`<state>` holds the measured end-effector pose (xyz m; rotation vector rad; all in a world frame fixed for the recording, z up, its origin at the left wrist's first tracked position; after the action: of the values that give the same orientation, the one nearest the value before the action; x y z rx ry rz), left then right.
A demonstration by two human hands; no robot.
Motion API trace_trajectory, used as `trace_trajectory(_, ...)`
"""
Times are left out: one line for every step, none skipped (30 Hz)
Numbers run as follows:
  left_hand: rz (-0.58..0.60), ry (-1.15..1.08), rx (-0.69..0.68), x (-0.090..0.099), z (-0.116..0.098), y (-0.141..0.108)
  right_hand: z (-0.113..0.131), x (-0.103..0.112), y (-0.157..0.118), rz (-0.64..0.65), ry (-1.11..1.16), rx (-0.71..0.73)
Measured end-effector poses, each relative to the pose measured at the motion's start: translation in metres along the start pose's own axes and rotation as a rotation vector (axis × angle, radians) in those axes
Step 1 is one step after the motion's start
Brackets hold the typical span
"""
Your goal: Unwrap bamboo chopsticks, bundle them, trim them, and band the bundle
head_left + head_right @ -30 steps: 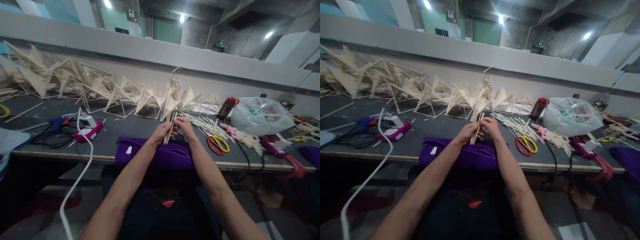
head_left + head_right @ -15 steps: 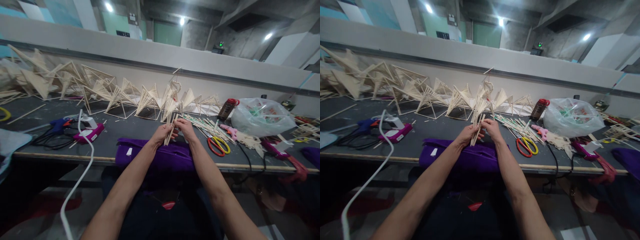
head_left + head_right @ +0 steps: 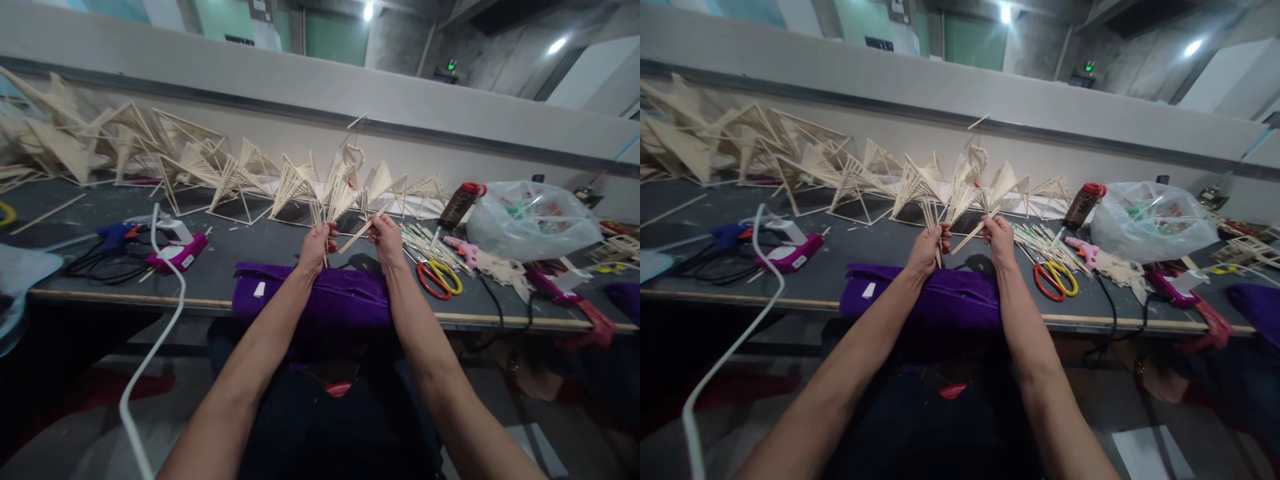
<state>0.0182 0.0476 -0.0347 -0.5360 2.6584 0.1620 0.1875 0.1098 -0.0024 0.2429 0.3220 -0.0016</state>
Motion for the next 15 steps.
trace_trajectory(-0.016,-0.006,-0.007,0.002,-0.002,0.001,0.003,0.002,0.001,-0.012,0.009,0.015)
trace_trajectory(-0.022,-0.008,-0.007,0.002,-0.003,0.001,0.008,0.004,0.001,-0.018,0.005,0.042)
trace_trajectory(-0.022,-0.007,-0.001,0.002,-0.004,0.001,0.016,0.005,0.000,-0.019,-0.012,0.085)
trace_trajectory(-0.015,-0.006,0.010,0.001,-0.004,0.000,0.026,0.006,-0.004,-0.013,-0.048,0.144)
trace_trajectory(-0.003,-0.001,0.023,0.000,-0.003,-0.001,0.039,0.006,-0.010,0.000,-0.105,0.219)
trace_trajectory(0.012,0.007,0.034,-0.002,-0.002,-0.002,0.052,0.005,-0.018,0.022,-0.184,0.302)
trace_trajectory(0.026,0.020,0.040,-0.004,-0.002,-0.003,0.066,0.004,-0.029,0.053,-0.284,0.386)
trace_trajectory(0.037,0.035,0.040,-0.005,-0.002,-0.004,0.077,0.002,-0.042,0.093,-0.399,0.462)
trace_trajectory(0.043,0.047,0.036,-0.005,-0.002,-0.005,0.084,-0.001,-0.057,0.144,-0.528,0.525)
trace_trajectory(0.048,0.060,0.030,-0.006,-0.003,-0.006,0.087,-0.004,-0.071,0.201,-0.668,0.573)
trace_trajectory(0.051,0.065,0.028,-0.006,-0.003,-0.006,0.085,-0.007,-0.086,0.265,-0.821,0.609)
trace_trajectory(0.060,0.067,0.029,-0.007,-0.003,-0.007,0.078,-0.009,-0.098,0.337,-0.986,0.623)
trace_trajectory(0.077,0.077,0.031,-0.008,-0.002,-0.007,0.067,-0.009,-0.108,0.402,-1.145,0.620)
trace_trajectory(0.090,0.086,0.024,-0.010,-0.001,-0.006,0.054,-0.008,-0.116,0.472,-1.283,0.602)
trace_trajectory(0.102,0.092,0.016,-0.012,-0.001,-0.006,0.040,-0.005,-0.121,0.537,-1.388,0.575)
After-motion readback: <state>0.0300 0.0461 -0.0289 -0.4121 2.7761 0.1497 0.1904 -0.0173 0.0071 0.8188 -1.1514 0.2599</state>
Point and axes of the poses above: each hand's wrist, its own y-axis towards the middle knuckle, its own x-axis out of the back of the hand, z = x × y, the point moved 8 cm from there along y, towards the middle knuckle, and after that the axes turned 7 degrees about -z, right-handed, at the moved point
